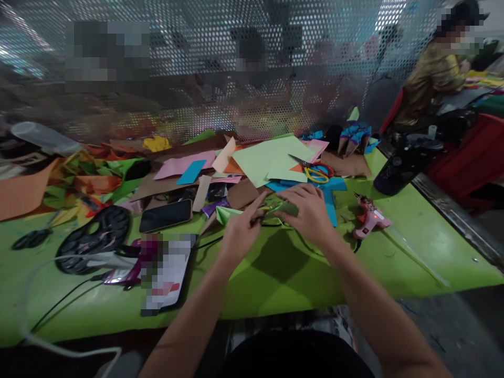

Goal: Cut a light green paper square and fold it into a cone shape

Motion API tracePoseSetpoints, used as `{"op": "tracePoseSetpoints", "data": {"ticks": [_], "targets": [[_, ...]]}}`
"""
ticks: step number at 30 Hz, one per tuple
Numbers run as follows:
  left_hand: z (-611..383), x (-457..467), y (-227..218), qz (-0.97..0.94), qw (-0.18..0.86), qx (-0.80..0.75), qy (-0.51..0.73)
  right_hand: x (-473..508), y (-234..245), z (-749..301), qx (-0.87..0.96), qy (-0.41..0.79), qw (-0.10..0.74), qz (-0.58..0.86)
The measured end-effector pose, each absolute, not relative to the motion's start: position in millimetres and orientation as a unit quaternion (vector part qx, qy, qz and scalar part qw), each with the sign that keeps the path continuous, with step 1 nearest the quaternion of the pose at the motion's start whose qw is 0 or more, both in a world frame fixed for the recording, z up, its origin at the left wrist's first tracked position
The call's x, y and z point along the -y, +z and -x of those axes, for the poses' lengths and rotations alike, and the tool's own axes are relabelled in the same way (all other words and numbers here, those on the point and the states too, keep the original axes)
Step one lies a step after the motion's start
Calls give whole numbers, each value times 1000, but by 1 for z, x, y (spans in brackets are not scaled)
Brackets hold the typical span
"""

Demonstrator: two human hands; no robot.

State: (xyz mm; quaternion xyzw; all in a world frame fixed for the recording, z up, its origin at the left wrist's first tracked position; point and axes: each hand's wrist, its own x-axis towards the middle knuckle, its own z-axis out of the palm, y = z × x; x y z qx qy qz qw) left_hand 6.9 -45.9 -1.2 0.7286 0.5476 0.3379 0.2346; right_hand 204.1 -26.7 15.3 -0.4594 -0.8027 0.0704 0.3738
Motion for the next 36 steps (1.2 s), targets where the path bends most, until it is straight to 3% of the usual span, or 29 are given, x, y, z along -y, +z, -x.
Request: {"op": "tracePoseSetpoints", "data": {"ticks": [6, 22, 36], "targets": [[-7, 48, 1, -731, 254, -520, 361, 25, 8, -204, 773, 114, 382, 494], [7, 33, -4, -515, 510, -480, 494, 22, 16, -208, 590, 389, 482, 518], [9, 33, -7, -481, 540, -463, 512, 23, 19, -204, 545, 440, 498, 511]]}}
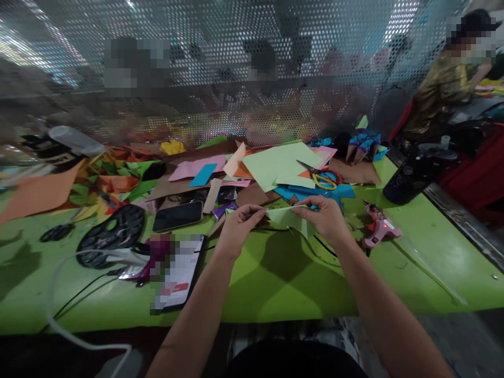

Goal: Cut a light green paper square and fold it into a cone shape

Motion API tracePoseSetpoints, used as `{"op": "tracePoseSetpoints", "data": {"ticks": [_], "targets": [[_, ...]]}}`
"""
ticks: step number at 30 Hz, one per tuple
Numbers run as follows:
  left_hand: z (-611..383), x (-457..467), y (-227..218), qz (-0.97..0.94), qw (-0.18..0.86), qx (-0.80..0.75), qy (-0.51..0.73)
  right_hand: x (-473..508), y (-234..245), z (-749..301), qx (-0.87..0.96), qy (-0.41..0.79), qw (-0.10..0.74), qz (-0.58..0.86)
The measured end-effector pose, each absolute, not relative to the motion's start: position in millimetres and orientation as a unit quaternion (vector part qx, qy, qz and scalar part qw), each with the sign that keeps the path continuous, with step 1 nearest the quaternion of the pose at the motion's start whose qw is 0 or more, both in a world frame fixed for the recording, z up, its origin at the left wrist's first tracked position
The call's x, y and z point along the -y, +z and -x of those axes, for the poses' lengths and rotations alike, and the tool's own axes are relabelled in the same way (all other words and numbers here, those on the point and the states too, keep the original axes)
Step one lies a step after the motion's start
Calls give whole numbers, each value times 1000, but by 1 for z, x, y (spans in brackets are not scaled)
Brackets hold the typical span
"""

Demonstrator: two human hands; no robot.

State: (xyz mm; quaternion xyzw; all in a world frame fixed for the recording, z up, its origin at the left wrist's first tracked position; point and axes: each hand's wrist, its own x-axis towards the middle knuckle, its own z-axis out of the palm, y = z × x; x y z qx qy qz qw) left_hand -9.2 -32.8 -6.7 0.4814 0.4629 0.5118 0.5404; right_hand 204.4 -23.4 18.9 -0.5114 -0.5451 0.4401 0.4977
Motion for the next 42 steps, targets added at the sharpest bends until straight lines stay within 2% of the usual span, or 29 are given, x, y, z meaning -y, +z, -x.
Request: {"op": "tracePoseSetpoints", "data": {"ticks": [5, 11, 15, 26, 42], "targets": [[10, 34, -5, -524, 501, -478, 497, 23, 13, -205, 564, 423, 500, 504], [7, 41, 8, -693, 313, -494, 422, 25, 10, -206, 638, 344, 475, 500], [4, 41, 9, -759, 250, -458, 390, 28, 12, -201, 677, 324, 458, 476], [3, 39, 3, -773, 175, -479, 378, 31, 11, -198, 705, 311, 447, 454], [-3, 43, 4, -805, 144, -483, 314, 33, 7, -194, 718, 268, 444, 465]]}}
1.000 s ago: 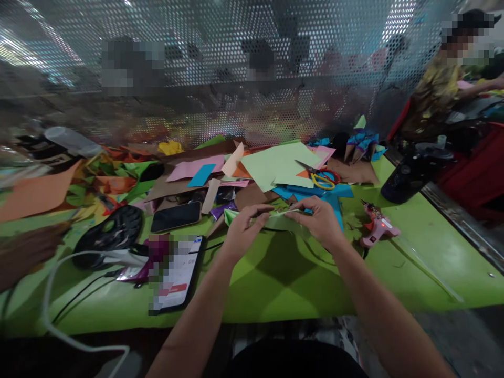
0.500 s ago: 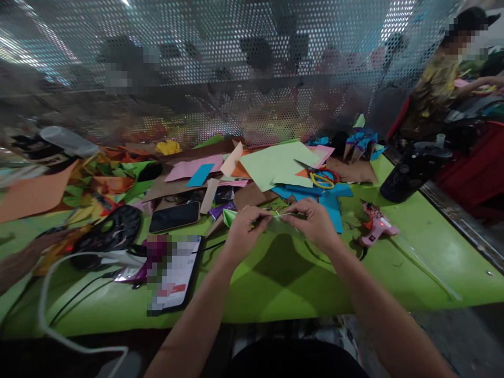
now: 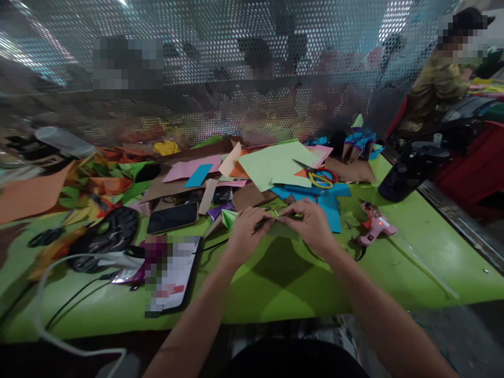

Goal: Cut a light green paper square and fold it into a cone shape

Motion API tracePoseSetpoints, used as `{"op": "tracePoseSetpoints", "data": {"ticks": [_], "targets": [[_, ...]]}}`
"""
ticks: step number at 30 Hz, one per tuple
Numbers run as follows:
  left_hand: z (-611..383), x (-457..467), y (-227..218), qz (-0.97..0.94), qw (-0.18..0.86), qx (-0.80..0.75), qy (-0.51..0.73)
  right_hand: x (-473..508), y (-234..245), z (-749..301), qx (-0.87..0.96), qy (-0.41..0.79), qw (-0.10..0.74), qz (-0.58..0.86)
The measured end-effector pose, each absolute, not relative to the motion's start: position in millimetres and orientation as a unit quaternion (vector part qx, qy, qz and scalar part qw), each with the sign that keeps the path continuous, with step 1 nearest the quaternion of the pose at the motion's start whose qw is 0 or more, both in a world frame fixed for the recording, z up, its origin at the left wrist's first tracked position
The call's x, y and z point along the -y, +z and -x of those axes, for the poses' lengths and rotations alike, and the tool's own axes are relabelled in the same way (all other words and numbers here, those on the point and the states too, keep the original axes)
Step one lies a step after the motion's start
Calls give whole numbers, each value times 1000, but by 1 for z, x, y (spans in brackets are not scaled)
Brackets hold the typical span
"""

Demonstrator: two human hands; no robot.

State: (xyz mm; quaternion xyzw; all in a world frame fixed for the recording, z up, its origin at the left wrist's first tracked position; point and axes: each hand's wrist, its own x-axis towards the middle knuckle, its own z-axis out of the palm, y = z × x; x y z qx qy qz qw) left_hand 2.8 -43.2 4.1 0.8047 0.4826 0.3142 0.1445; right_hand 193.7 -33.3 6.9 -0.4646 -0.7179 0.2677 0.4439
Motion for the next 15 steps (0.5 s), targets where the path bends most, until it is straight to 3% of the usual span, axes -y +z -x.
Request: {"op": "tracePoseSetpoints", "data": {"ticks": [11, 15], "targets": [[-2, 42, 4, -807, 175, -489, 282, 32, 6, -195, 713, 268, 441, 475], [-3, 41, 3, -793, 232, -474, 302, 33, 9, -194, 696, 326, 439, 466]]}}
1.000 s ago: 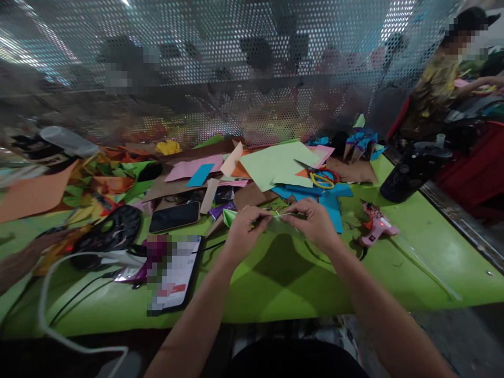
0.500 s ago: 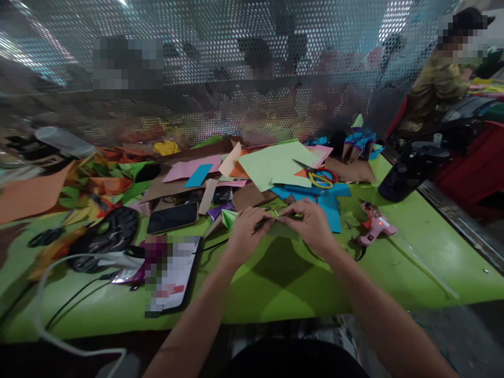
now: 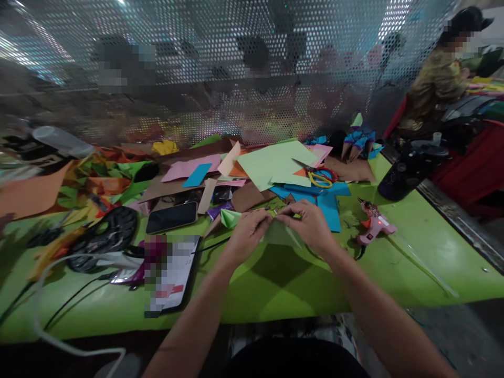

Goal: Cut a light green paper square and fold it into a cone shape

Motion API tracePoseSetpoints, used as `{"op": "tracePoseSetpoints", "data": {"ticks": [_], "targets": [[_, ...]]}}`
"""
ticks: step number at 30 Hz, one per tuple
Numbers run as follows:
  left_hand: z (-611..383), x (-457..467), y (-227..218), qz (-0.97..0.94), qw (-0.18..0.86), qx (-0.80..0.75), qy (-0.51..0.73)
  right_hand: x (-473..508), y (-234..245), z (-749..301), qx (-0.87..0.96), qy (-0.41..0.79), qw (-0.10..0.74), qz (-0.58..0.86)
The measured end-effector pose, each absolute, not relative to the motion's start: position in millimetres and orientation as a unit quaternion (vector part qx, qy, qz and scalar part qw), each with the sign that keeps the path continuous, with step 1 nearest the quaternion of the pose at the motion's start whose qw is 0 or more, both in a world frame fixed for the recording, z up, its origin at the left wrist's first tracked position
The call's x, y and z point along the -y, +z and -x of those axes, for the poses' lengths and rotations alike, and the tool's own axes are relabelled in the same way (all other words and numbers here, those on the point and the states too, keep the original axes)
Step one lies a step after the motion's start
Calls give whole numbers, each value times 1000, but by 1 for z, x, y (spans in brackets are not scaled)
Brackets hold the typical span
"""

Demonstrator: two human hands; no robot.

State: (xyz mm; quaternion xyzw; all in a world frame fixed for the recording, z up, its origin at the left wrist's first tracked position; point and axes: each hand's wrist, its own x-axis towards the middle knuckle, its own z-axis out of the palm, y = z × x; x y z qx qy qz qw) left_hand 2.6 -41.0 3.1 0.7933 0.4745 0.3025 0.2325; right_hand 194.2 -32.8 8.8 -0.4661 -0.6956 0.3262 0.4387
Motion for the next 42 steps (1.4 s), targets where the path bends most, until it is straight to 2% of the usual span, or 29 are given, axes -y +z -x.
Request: {"op": "tracePoseSetpoints", "data": {"ticks": [5, 11, 19, 29, 36, 42], "targets": [[0, 38, -3, -659, 351, -500, 438, 33, 16, -199, 582, 478, 501, 426], [-1, 37, -9, -567, 415, -516, 490, 30, 10, -195, 556, 519, 524, 384], [-5, 41, -13, -565, 460, -559, 395, 31, 9, -191, 593, 413, 534, 439], [-9, 43, -9, -567, 459, -542, 417, 32, 7, -190, 659, 285, 541, 439], [-11, 42, -10, -587, 471, -501, 427, 37, 6, -189, 744, 164, 499, 412], [-12, 42, -11, -618, 451, -492, 415, 39, 4, -187, 757, 139, 482, 419]]}}
